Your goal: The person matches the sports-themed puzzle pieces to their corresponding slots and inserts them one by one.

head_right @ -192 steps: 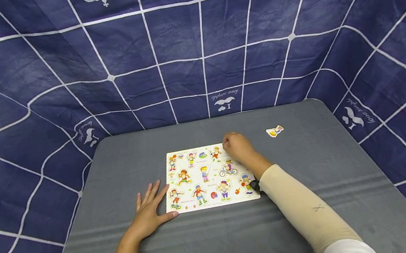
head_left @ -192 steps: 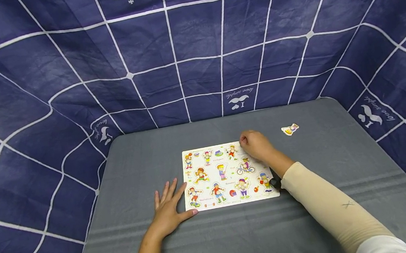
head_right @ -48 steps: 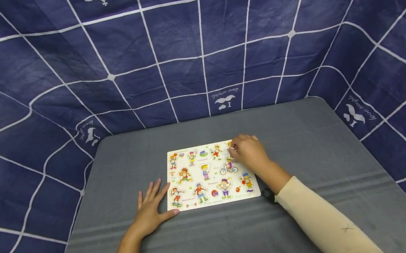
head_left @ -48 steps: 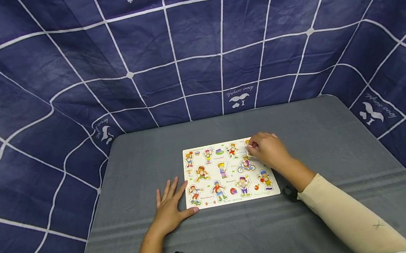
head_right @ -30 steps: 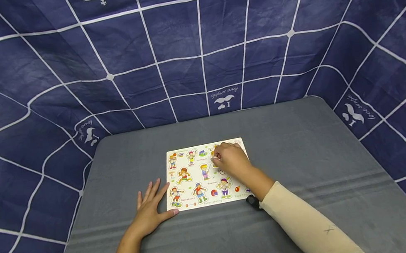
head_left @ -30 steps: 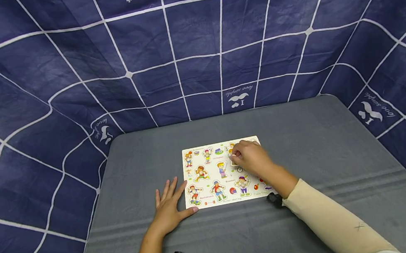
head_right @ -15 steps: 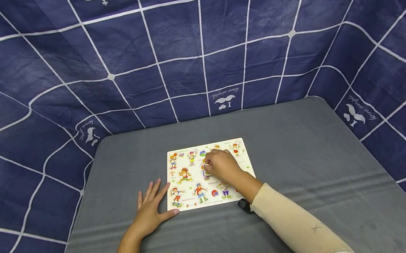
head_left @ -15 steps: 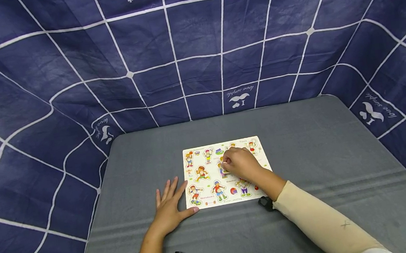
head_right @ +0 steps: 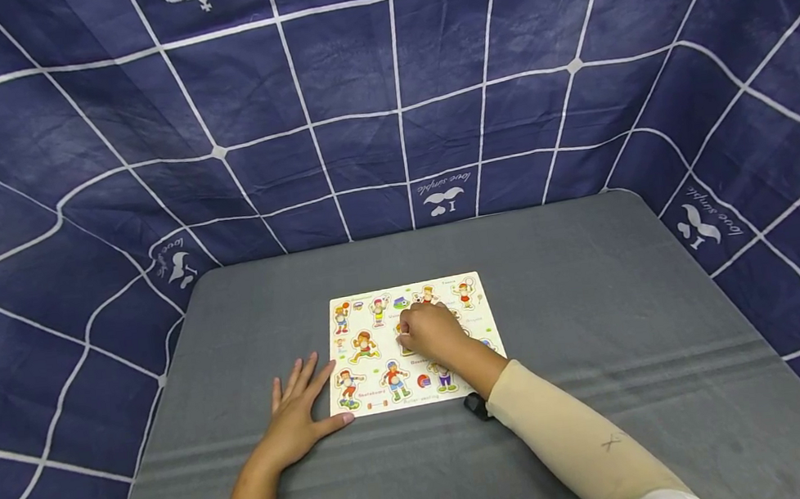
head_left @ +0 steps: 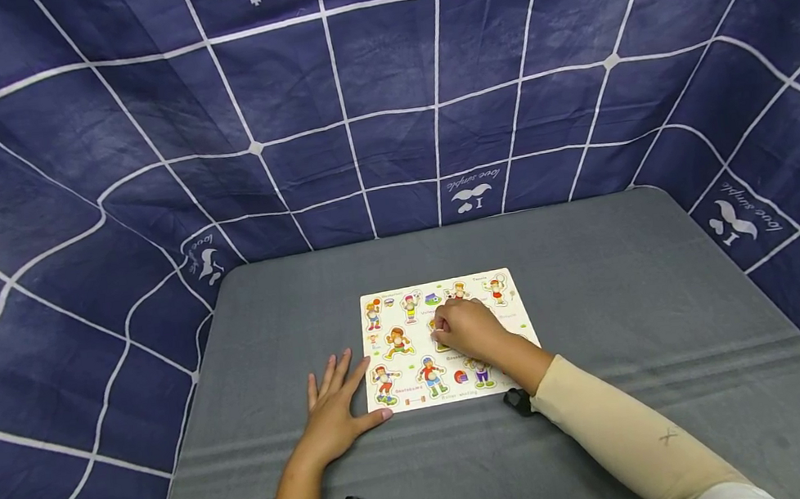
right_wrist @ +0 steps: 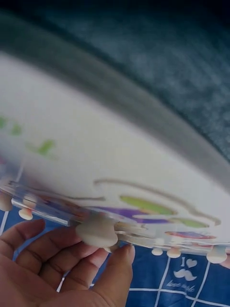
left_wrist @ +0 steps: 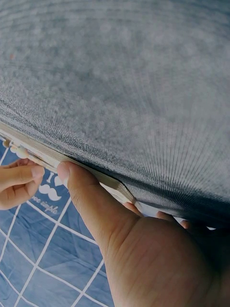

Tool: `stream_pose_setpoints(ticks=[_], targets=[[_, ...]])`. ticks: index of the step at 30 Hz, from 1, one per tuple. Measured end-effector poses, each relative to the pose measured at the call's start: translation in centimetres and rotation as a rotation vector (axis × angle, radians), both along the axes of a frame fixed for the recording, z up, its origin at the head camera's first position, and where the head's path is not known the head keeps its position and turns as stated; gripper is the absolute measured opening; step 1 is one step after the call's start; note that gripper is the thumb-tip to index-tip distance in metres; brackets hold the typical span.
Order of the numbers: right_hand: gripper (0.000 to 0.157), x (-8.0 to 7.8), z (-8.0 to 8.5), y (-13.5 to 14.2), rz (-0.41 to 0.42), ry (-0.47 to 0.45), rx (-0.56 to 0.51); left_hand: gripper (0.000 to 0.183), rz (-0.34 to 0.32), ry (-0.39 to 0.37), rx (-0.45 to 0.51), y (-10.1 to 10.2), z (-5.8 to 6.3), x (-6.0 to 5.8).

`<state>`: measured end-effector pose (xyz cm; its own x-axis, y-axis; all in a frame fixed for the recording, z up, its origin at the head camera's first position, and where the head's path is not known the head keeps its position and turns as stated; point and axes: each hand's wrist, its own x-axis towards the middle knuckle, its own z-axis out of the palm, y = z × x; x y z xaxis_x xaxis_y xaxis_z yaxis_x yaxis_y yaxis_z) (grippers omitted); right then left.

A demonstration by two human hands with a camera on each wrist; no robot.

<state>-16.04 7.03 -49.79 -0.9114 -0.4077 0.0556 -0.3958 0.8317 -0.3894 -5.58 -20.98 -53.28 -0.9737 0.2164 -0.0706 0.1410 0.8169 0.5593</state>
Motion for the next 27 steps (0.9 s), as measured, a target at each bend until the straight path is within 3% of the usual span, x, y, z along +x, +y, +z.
stream_pose_setpoints(ticks=[14, 22, 27], targets=[[0.022, 0.5, 0.1, -0.4, 0.018, -0.013, 0.020, 0.100, 0.004, -0.012, 0.003, -0.3, 0.1, 0.1], [0.012, 0.8, 0.4, 0.5, -0.025, -0.024, -0.073, 0.098, 0.008, 0.025, 0.016, -0.2, -0.1, 0.1], [0.012, 1.3, 1.1, 1.5, -0.040, -0.004, -0.154, 0.083, 0.024, 0.023, 0.031, -0.4, -0.3, 0.1]])
